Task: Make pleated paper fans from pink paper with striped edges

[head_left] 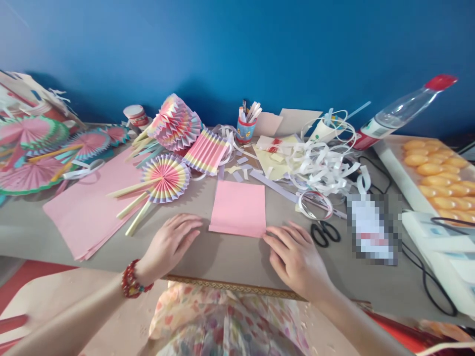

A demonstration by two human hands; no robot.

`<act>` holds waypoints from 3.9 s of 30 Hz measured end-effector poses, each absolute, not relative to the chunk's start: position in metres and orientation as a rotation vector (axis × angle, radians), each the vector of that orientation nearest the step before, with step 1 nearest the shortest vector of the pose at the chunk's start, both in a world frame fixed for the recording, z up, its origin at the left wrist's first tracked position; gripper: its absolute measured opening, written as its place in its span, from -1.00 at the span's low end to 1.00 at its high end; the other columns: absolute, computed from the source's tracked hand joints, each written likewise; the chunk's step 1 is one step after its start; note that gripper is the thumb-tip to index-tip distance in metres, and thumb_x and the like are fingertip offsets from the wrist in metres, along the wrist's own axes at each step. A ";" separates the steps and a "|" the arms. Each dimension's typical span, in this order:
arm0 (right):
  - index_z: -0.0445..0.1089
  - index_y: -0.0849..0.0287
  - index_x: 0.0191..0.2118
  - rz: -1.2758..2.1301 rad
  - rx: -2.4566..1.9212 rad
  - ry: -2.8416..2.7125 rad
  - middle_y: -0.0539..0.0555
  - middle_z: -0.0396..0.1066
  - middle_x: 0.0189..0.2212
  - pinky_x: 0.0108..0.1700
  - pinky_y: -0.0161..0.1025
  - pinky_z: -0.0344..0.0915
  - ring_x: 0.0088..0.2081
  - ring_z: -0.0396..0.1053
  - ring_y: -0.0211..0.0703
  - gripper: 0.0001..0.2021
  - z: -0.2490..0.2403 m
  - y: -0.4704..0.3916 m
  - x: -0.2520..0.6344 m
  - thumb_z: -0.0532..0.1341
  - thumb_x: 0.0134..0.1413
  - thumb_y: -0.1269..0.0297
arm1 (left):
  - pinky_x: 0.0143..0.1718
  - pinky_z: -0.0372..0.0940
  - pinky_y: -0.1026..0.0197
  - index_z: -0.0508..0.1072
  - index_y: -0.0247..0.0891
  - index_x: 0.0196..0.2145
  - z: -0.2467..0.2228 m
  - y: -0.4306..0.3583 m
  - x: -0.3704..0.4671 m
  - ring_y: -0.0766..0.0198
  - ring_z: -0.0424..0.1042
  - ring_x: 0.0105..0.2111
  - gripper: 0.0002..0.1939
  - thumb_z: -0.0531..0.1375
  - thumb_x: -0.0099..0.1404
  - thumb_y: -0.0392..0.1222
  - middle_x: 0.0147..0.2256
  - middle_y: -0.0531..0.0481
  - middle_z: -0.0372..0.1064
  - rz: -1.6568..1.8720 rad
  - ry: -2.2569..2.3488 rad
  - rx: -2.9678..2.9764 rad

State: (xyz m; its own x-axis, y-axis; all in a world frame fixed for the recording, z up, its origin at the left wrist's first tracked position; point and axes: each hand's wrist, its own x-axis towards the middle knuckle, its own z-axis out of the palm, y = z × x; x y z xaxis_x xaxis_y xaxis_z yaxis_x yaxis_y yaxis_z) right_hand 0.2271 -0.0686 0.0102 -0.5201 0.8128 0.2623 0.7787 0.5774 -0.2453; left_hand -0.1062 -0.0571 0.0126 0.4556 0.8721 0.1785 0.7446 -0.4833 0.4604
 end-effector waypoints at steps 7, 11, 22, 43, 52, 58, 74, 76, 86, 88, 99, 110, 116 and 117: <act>0.38 0.15 -0.28 0.189 -1.383 -2.417 0.07 0.43 -0.31 -0.02 -0.06 0.24 -0.23 0.35 -0.06 -0.92 0.005 -0.050 0.218 0.16 0.21 0.42 | -0.10 0.23 0.07 0.41 -0.23 -0.20 0.016 -0.034 -0.072 0.14 0.35 -0.15 -0.83 0.04 0.43 -0.17 -0.16 -0.08 0.39 0.481 1.357 2.437; 0.36 0.13 -0.27 0.260 -1.375 -2.423 0.07 0.41 -0.31 -0.13 -0.11 0.27 -0.22 0.36 -0.05 -0.94 0.005 -0.049 0.218 0.18 0.19 0.42 | -0.12 0.22 0.09 0.41 -0.23 -0.27 0.015 -0.036 -0.068 0.16 0.33 -0.18 -0.81 0.03 0.43 -0.19 -0.19 -0.06 0.37 0.472 1.312 2.427; 0.34 0.10 -0.26 0.335 -1.206 -2.309 0.07 0.43 -0.27 0.00 -0.07 0.33 -0.20 0.41 -0.11 -0.86 0.001 -0.068 0.220 0.11 0.22 0.48 | 0.00 0.27 0.04 0.33 -0.19 -0.29 0.013 -0.056 -0.075 0.11 0.33 0.01 -0.95 0.12 0.36 -0.21 0.02 -0.12 0.30 0.632 1.364 2.175; -0.19 0.02 0.38 0.797 -1.297 -1.872 0.16 0.45 -0.04 -0.15 -0.10 0.48 -0.20 0.48 -0.08 -0.21 -0.010 -0.065 0.224 0.24 0.13 0.25 | -0.12 0.45 0.13 0.19 -0.21 0.21 0.011 -0.059 -0.066 0.15 0.52 -0.14 -0.47 0.17 0.35 -0.08 -0.15 -0.13 0.52 0.910 1.061 1.412; 0.32 0.09 -0.22 0.928 -1.267 -1.777 0.03 0.45 -0.29 -0.13 -0.22 0.38 -0.23 0.43 -0.12 -0.90 0.007 -0.062 0.221 0.23 0.13 0.32 | -0.24 0.40 0.21 0.46 -0.24 -0.17 0.009 -0.047 -0.084 0.22 0.48 -0.30 -0.84 0.09 0.37 -0.27 -0.26 -0.13 0.50 0.883 1.094 2.264; 0.33 0.10 -0.34 0.642 -1.098 -2.071 0.07 0.42 -0.27 -0.17 -0.17 0.32 -0.22 0.37 -0.10 -0.88 0.010 -0.053 0.227 0.14 0.19 0.45 | -0.07 0.32 0.10 0.39 -0.20 -0.18 0.006 -0.028 -0.093 0.17 0.42 -0.16 -0.81 0.03 0.36 -0.38 -0.21 -0.13 0.47 0.791 0.819 2.599; 0.46 0.19 -0.11 0.116 -1.023 -2.563 0.11 0.50 -0.22 -0.08 -0.15 0.25 -0.18 0.34 -0.08 -0.72 0.003 -0.062 0.240 -0.01 0.35 0.40 | -0.02 0.28 0.02 0.41 -0.27 -0.03 0.004 -0.040 -0.101 0.13 0.39 -0.11 -0.74 0.02 0.39 -0.36 -0.11 -0.16 0.48 0.438 0.799 2.842; 0.45 0.20 -0.09 0.115 -1.020 -2.569 0.12 0.51 -0.21 -0.08 -0.15 0.25 -0.17 0.35 -0.07 -0.72 0.001 -0.061 0.240 -0.01 0.35 0.41 | -0.03 0.29 0.02 0.42 -0.26 -0.05 0.003 -0.041 -0.101 0.13 0.40 -0.12 -0.75 0.02 0.39 -0.35 -0.12 -0.16 0.48 0.463 0.824 2.824; 0.44 0.20 -0.15 0.322 -1.116 -2.491 0.15 0.48 -0.22 -0.20 -0.18 0.26 -0.23 0.34 -0.07 -0.77 -0.001 -0.059 0.239 0.03 0.29 0.42 | -0.04 0.30 0.07 0.42 -0.27 -0.12 0.000 -0.042 -0.099 0.17 0.39 -0.10 -0.81 0.07 0.38 -0.38 -0.12 -0.12 0.47 0.547 0.923 2.765; 0.45 0.19 -0.18 0.275 -1.121 -2.484 0.14 0.48 -0.24 -0.19 -0.17 0.25 -0.23 0.34 -0.07 -0.76 -0.001 -0.060 0.237 0.02 0.29 0.42 | -0.04 0.31 0.07 0.43 -0.27 -0.10 -0.001 -0.043 -0.098 0.17 0.39 -0.10 -0.80 0.07 0.38 -0.37 -0.11 -0.12 0.47 0.540 0.954 2.769; 0.46 0.13 -0.22 0.419 -1.225 -2.423 0.12 0.46 -0.22 -0.15 -0.17 0.26 -0.19 0.35 -0.07 -0.78 0.003 -0.061 0.235 0.05 0.28 0.42 | -0.07 0.28 0.10 0.44 -0.21 -0.17 0.003 -0.036 -0.093 0.20 0.40 -0.16 -0.79 0.03 0.39 -0.37 -0.20 -0.06 0.48 0.566 1.023 2.657; 0.43 0.08 -0.20 0.596 -1.294 -2.302 0.10 0.42 -0.22 -0.15 -0.16 0.26 -0.20 0.37 -0.08 -0.81 0.004 -0.061 0.231 0.08 0.23 0.42 | -0.05 0.26 0.11 0.43 -0.19 -0.20 0.004 -0.038 -0.091 0.20 0.40 -0.15 -0.82 0.04 0.41 -0.31 -0.18 -0.05 0.47 0.566 1.112 2.527; 0.46 0.08 -0.21 0.449 -1.296 -2.363 0.10 0.44 -0.22 -0.17 -0.17 0.24 -0.23 0.36 -0.09 -0.76 0.003 -0.063 0.228 0.07 0.21 0.46 | -0.06 0.26 0.11 0.45 -0.19 -0.22 0.006 -0.038 -0.090 0.20 0.38 -0.16 -0.83 0.07 0.38 -0.33 -0.18 -0.05 0.46 0.552 1.103 2.557; 0.47 0.08 -0.22 0.404 -1.297 -2.374 0.10 0.44 -0.23 -0.17 -0.16 0.23 -0.23 0.35 -0.09 -0.75 0.002 -0.063 0.227 0.07 0.20 0.47 | -0.06 0.25 0.10 0.46 -0.18 -0.21 0.006 -0.038 -0.090 0.19 0.37 -0.15 -0.82 0.07 0.37 -0.34 -0.18 -0.05 0.45 0.552 1.106 2.579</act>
State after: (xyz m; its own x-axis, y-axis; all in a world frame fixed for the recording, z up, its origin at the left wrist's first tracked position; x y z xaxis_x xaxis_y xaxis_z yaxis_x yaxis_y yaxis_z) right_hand 0.2274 -0.0627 0.0021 -0.4874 0.8479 0.2087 0.7310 0.5269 -0.4336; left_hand -0.0902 -0.0376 0.0062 0.6339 0.7372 0.2339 0.6299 -0.6675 0.3970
